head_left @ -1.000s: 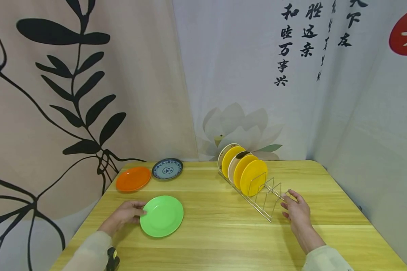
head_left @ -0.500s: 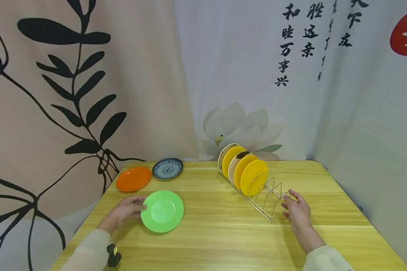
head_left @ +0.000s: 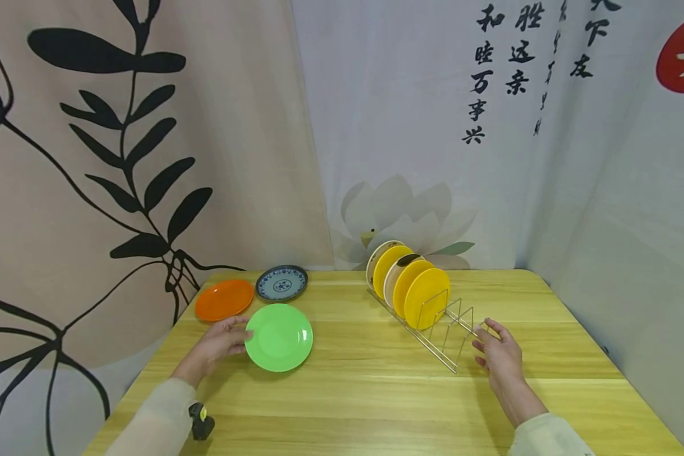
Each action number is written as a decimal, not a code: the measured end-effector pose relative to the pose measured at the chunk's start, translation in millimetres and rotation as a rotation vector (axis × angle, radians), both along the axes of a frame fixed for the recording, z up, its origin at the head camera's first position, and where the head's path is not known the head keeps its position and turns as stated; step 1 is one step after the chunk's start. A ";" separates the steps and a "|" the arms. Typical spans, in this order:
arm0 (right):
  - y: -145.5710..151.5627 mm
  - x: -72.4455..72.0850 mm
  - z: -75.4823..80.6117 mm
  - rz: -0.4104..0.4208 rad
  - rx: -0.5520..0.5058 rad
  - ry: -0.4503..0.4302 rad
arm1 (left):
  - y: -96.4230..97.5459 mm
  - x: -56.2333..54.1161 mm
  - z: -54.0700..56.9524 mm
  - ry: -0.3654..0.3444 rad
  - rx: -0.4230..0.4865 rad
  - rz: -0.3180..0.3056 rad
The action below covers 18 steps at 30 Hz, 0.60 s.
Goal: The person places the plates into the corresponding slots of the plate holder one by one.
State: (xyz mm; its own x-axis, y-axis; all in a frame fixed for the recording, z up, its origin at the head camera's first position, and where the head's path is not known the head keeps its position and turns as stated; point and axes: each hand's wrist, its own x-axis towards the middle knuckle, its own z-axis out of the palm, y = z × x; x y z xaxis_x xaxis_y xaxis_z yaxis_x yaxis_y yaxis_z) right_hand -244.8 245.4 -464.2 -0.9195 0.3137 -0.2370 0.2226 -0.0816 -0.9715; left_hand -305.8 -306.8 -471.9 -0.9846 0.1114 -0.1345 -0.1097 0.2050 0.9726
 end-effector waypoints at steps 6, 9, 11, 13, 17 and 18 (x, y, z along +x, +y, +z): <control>-0.2 0.5 0.5 -0.001 -0.003 0.003 | 12.1 -4.0 3.5 0.033 0.044 0.063; -0.3 0.6 0.9 -0.004 -0.002 0.002 | 17.9 -6.5 4.7 0.052 0.063 0.081; -0.4 0.4 0.9 -0.008 -0.003 -0.001 | 21.9 -7.8 5.5 0.060 0.068 0.100; -0.5 0.1 1.0 -0.013 -0.004 -0.004 | 25.6 -8.8 6.4 0.072 0.063 0.110; -0.5 -0.3 1.1 -0.015 -0.001 -0.005 | 33.5 -10.9 8.3 0.095 0.053 0.131; -0.4 -0.4 0.9 -0.014 -0.001 -0.005 | 35.6 -11.6 8.6 0.099 0.056 0.138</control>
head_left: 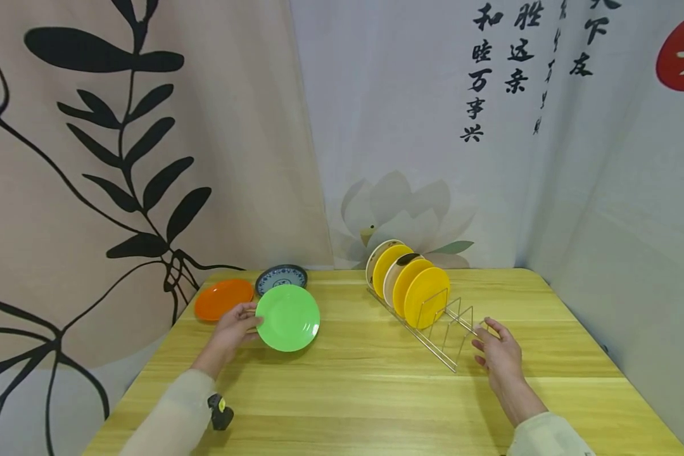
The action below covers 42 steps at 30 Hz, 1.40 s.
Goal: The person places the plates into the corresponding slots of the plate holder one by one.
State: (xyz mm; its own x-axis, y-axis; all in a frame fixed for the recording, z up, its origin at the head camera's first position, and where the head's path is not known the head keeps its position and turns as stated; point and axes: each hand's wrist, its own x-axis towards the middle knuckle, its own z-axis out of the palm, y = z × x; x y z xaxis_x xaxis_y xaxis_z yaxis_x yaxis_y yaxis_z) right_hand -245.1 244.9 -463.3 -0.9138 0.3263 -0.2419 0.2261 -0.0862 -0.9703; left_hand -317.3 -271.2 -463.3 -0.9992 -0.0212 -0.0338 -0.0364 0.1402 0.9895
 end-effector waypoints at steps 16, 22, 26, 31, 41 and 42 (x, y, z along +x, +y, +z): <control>1.0 -2.4 -0.7 -0.004 -0.005 0.003 | 28.9 -13.1 6.6 0.073 -0.006 0.083; 1.4 -1.4 -0.7 0.003 -0.002 0.013 | 44.2 -11.7 17.6 0.117 0.026 0.080; 1.6 -1.1 -0.7 0.009 0.004 0.014 | 53.3 -14.8 19.3 0.129 0.040 0.087; 1.5 -0.9 -0.1 0.011 0.008 0.013 | 62.5 -22.8 16.7 0.143 0.033 0.116; 1.7 -0.4 0.3 0.016 0.019 0.015 | 79.9 -28.8 24.8 0.172 0.080 0.137; 1.8 -0.4 0.1 0.015 0.020 0.014 | 81.8 -28.9 25.7 0.179 0.083 0.138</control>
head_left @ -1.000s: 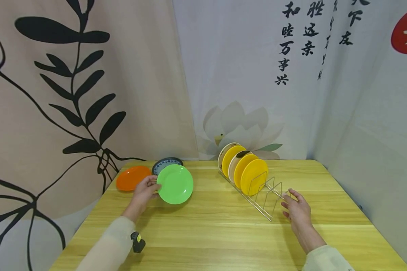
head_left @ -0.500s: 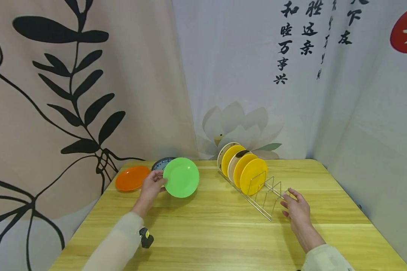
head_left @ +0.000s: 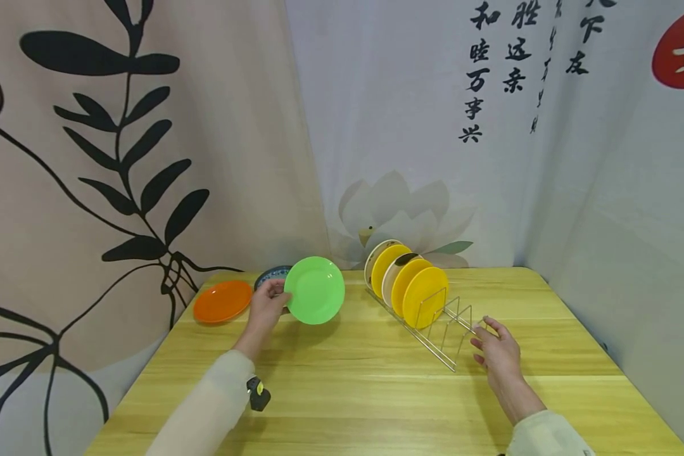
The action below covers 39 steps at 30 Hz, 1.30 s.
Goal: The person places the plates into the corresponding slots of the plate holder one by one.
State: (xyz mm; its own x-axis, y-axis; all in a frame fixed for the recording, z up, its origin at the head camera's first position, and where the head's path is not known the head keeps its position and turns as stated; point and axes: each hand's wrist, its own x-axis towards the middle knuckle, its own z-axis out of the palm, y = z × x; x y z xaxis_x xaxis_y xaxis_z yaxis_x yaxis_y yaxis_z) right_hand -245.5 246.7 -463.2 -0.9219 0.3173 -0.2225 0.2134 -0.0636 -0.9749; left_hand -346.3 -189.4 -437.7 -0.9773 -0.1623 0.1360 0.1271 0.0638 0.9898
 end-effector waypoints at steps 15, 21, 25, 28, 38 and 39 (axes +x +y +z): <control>-2.8 -0.2 2.4 -0.006 -0.019 -0.005 | 37.1 1.4 15.4 0.112 0.060 0.036; -3.4 -0.3 2.5 -0.007 -0.015 -0.002 | 57.7 1.4 22.3 0.114 0.090 0.045; -3.7 0.0 2.6 -0.011 -0.014 -0.002 | 71.6 1.8 28.4 0.126 0.112 0.035; -3.3 -0.1 2.5 -0.012 -0.014 -0.004 | 82.2 0.6 31.1 0.138 0.123 0.033; -1.9 0.3 2.9 -0.016 -0.011 -0.009 | 120.2 -1.4 36.0 0.176 0.136 0.005; -2.0 0.6 3.0 -0.016 -0.013 -0.006 | 124.1 -1.4 37.0 0.182 0.142 0.001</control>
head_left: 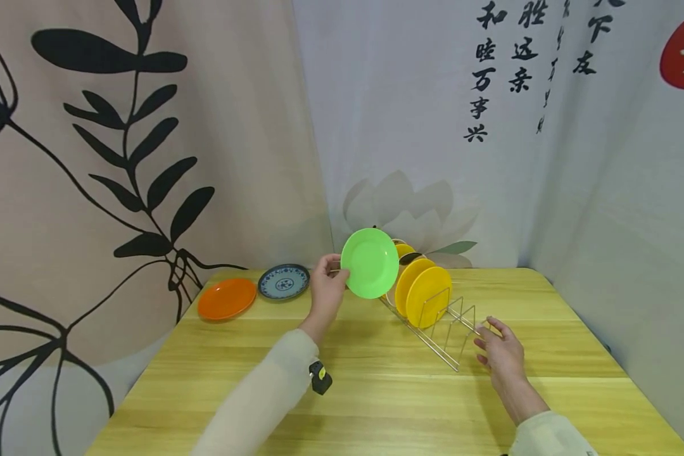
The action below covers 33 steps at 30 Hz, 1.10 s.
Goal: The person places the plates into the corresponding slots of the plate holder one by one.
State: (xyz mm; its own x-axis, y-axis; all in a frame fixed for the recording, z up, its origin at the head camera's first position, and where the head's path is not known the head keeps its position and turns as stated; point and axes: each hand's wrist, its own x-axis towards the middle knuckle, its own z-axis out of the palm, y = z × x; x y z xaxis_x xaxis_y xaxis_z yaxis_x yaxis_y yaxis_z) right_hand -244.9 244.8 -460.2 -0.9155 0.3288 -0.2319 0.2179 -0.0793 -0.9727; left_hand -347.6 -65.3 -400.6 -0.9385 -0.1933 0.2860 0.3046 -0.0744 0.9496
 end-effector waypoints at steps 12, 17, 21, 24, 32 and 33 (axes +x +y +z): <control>0.1 1.1 -0.4 0.015 0.010 0.009 | 46.6 5.6 13.6 0.057 0.034 -0.031; 0.0 0.9 -0.8 0.009 0.010 0.011 | 64.8 7.9 9.2 0.064 0.025 -0.054; 0.0 0.4 -1.3 0.005 0.006 0.008 | 79.0 10.2 5.6 0.074 0.010 -0.061; -0.1 0.2 -1.8 0.004 0.006 0.008 | 88.7 12.7 2.7 0.080 -0.009 -0.055; -1.0 -0.2 -2.2 0.006 0.022 0.008 | 107.0 15.4 -11.2 0.117 -0.047 -0.016; -1.2 -0.2 -2.3 0.006 0.024 0.008 | 108.5 15.6 -13.1 0.119 -0.048 -0.013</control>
State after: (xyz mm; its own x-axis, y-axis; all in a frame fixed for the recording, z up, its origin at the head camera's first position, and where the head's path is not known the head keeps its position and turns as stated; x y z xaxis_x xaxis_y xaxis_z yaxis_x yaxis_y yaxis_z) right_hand -245.1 243.6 -462.5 -0.9190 0.3289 -0.2172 0.2109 -0.0552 -0.9759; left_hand -332.0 43.1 -413.8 -0.8997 -0.1652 0.4040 0.4147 -0.0345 0.9093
